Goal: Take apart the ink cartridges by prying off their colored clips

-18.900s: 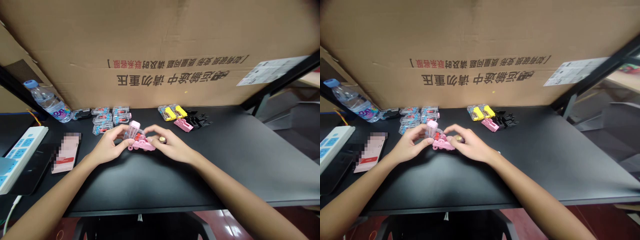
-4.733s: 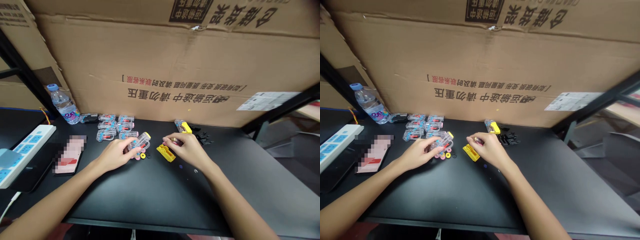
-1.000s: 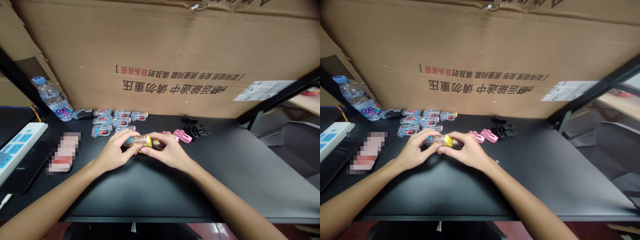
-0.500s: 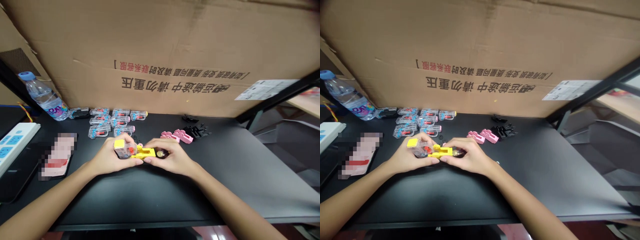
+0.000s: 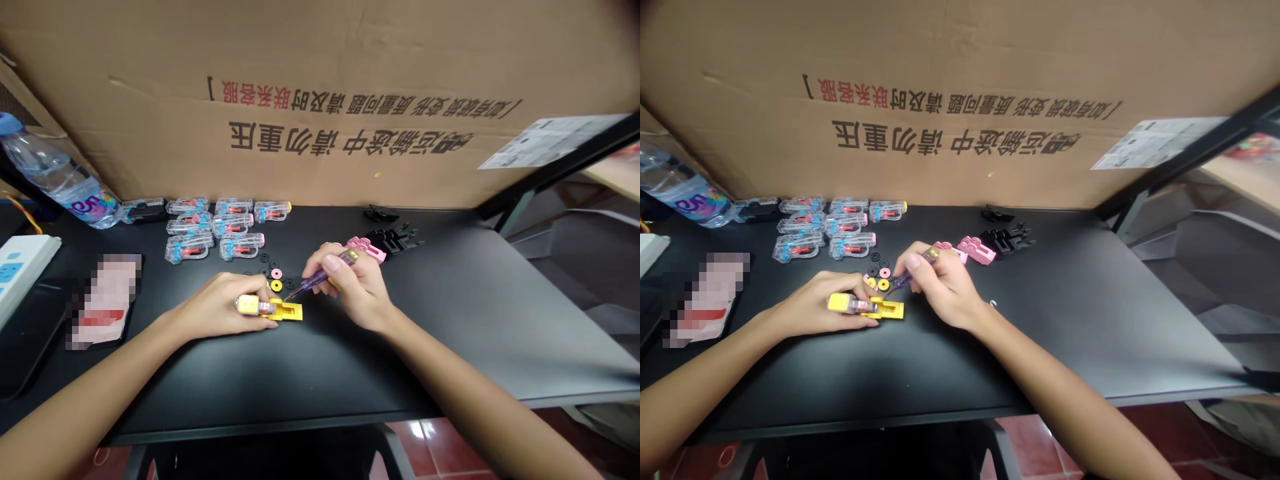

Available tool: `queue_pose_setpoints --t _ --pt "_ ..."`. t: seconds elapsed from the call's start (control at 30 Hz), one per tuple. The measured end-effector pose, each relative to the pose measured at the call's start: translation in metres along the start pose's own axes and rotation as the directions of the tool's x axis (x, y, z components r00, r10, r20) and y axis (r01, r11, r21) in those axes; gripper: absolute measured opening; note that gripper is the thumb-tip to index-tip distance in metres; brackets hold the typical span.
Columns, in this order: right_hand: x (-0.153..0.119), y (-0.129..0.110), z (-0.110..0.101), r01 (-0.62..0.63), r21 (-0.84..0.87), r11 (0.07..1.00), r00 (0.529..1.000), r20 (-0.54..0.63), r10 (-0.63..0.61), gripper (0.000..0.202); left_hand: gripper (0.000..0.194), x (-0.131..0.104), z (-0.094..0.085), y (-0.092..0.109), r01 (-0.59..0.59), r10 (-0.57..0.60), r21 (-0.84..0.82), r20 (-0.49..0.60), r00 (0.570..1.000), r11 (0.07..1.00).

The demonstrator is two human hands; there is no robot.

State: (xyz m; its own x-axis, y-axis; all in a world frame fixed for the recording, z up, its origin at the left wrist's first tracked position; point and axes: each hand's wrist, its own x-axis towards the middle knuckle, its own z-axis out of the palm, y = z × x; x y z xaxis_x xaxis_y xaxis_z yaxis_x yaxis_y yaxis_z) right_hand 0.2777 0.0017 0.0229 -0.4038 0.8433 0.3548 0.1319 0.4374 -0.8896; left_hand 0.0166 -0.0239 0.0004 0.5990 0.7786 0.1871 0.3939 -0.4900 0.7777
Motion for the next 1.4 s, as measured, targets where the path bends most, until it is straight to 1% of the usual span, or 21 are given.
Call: queue_pose_setpoints --t 0.1,0.17,0.23,0.27,0.4,0.5,0.6,0.7,0.9,1.03,1.13,1.3,1.33,1.4 --pt "-0.001 -0.004 0.003 0.022 -0.047 0.999 1.0 0.023 -0.021 0.052 0.025 0.0 0.0 -0.002 0.009 -0.009 0.005 -0.016 1.0 1.0" --pt "-0.001 -0.006 0.005 0.04 -0.075 0.996 0.999 0.018 -0.038 0.05 0.036 -0.001 0.001 -0.004 0.002 -0.003 -0.016 -0.03 1.0 1.0" --pt "-0.001 -0.007 0.006 0.071 -0.095 0.993 0.997 -0.01 -0.072 0.047 0.049 -0.001 0.002 -0.006 -0.015 0.014 -0.019 -0.044 0.999 1.0" --pt "-0.001 -0.006 0.007 0.091 -0.102 0.991 0.995 -0.029 -0.095 0.045 0.05 0.0 0.002 -0.006 -0.032 0.031 -0.011 -0.053 0.998 0.999" --pt "-0.003 -0.007 0.009 0.15 -0.146 0.978 0.977 -0.129 -0.169 0.041 0.035 0.001 0.003 -0.005 -0.092 0.095 0.029 -0.092 0.991 0.995" --pt "-0.004 -0.008 0.009 0.156 -0.171 0.973 0.97 -0.157 -0.183 0.04 0.032 0.001 0.004 -0.004 -0.104 0.107 0.035 -0.117 0.987 0.994" --pt "-0.004 -0.008 0.008 0.152 -0.192 0.97 0.974 -0.136 -0.18 0.041 0.032 0.001 0.005 -0.004 -0.123 0.129 0.047 -0.132 0.983 0.991" --pt "-0.003 -0.007 0.008 0.145 -0.189 0.971 0.979 -0.117 -0.169 0.042 0.031 0.001 0.005 -0.005 -0.127 0.134 0.065 -0.121 0.983 0.99" --pt "0.002 -0.011 0.01 0.16 -0.066 0.985 0.98 -0.113 -0.167 0.038 0.032 0.001 0.005 -0.006 -0.2 0.212 0.09 -0.151 0.966 0.976" --pt "0.004 -0.013 0.012 0.152 -0.017 0.988 0.984 -0.091 -0.153 0.032 0.033 0.001 0.006 -0.007 -0.209 0.223 0.097 -0.168 0.96 0.973" --pt "0.005 -0.011 0.011 0.147 0.022 0.989 0.989 -0.033 -0.147 0.025 0.034 0.002 0.006 -0.007 -0.219 0.233 0.098 -0.164 0.959 0.971" --pt "0.006 -0.009 0.007 0.154 0.125 0.98 0.977 0.127 -0.17 0.021 0.035 0.002 0.005 -0.007 -0.221 0.235 0.098 -0.168 0.957 0.97" --pt "0.006 -0.008 0.006 0.169 0.114 0.979 0.974 0.131 -0.183 0.018 0.035 0.003 0.005 -0.007 -0.221 0.235 0.098 -0.173 0.956 0.97" --pt "0.006 -0.006 0.006 0.227 0.04 0.973 0.969 0.086 -0.23 0.013 0.035 0.002 0.005 -0.007 -0.221 0.235 0.098 -0.178 0.956 0.97"
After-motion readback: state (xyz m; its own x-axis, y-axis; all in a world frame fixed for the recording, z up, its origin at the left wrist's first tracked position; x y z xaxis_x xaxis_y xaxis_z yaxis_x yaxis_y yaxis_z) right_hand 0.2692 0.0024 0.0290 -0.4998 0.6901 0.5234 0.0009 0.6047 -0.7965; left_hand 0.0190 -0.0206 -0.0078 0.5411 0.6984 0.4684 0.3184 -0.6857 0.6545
